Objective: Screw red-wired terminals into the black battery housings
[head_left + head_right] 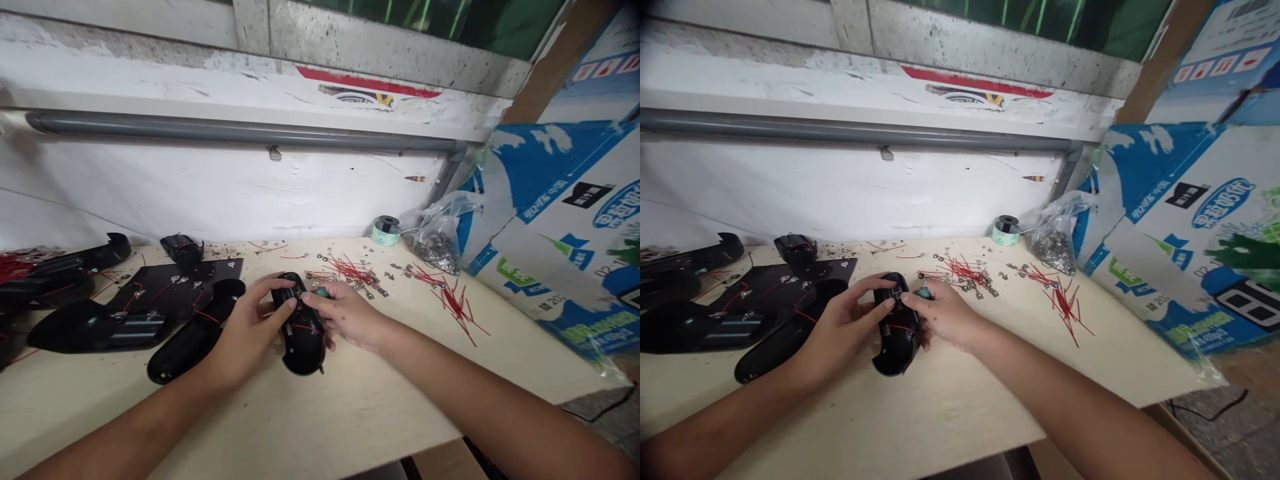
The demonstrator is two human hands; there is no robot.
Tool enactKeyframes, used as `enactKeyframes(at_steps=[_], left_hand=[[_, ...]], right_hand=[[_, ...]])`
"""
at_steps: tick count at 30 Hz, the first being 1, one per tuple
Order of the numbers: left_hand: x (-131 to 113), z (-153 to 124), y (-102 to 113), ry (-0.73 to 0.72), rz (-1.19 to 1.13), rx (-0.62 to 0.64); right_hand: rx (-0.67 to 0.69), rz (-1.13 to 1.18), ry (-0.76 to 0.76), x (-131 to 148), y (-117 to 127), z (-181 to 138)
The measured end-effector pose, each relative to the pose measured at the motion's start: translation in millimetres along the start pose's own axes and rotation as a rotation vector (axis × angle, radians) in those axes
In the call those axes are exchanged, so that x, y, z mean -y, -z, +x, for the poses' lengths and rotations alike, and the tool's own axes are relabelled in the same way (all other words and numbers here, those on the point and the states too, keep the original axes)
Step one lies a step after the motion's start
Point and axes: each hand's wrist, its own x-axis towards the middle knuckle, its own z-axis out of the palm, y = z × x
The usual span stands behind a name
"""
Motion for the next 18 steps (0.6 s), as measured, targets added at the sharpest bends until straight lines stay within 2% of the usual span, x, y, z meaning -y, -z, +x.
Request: enactKeyframes(at_steps=[3, 5, 8, 10, 15, 18], left_hand=[[4.5, 2.5, 2.2, -0.064, 0.098, -0.055], [4.8, 3.8, 3.2, -0.090, 0.163, -0.073], [2.4, 4.7, 3.3, -0.118, 0.216, -0.042], [1.3, 4.7, 3.0, -0.123, 0.218, -0.012], [3.7, 4.4, 2.5, -0.104, 0.213, 0.010], [4.3, 4.2, 1.3, -0.104, 0.232, 0.035]], right_hand=[[0.055, -0.105, 0.032, -0.5, -3.7, -3.4], [0.041, -0.210, 0.060, 0.9, -4.5, -7.9], [-0.130, -0.411, 0.248, 5.3, -5.4, -15.9], [-0.196, -0.516, 0.395, 8.3, -6.2, -19.5], [-0.123, -0.594, 0.471, 9.3, -5.1, -17.9], [-0.137, -0.624, 0.506, 5.7, -1.0, -13.4]])
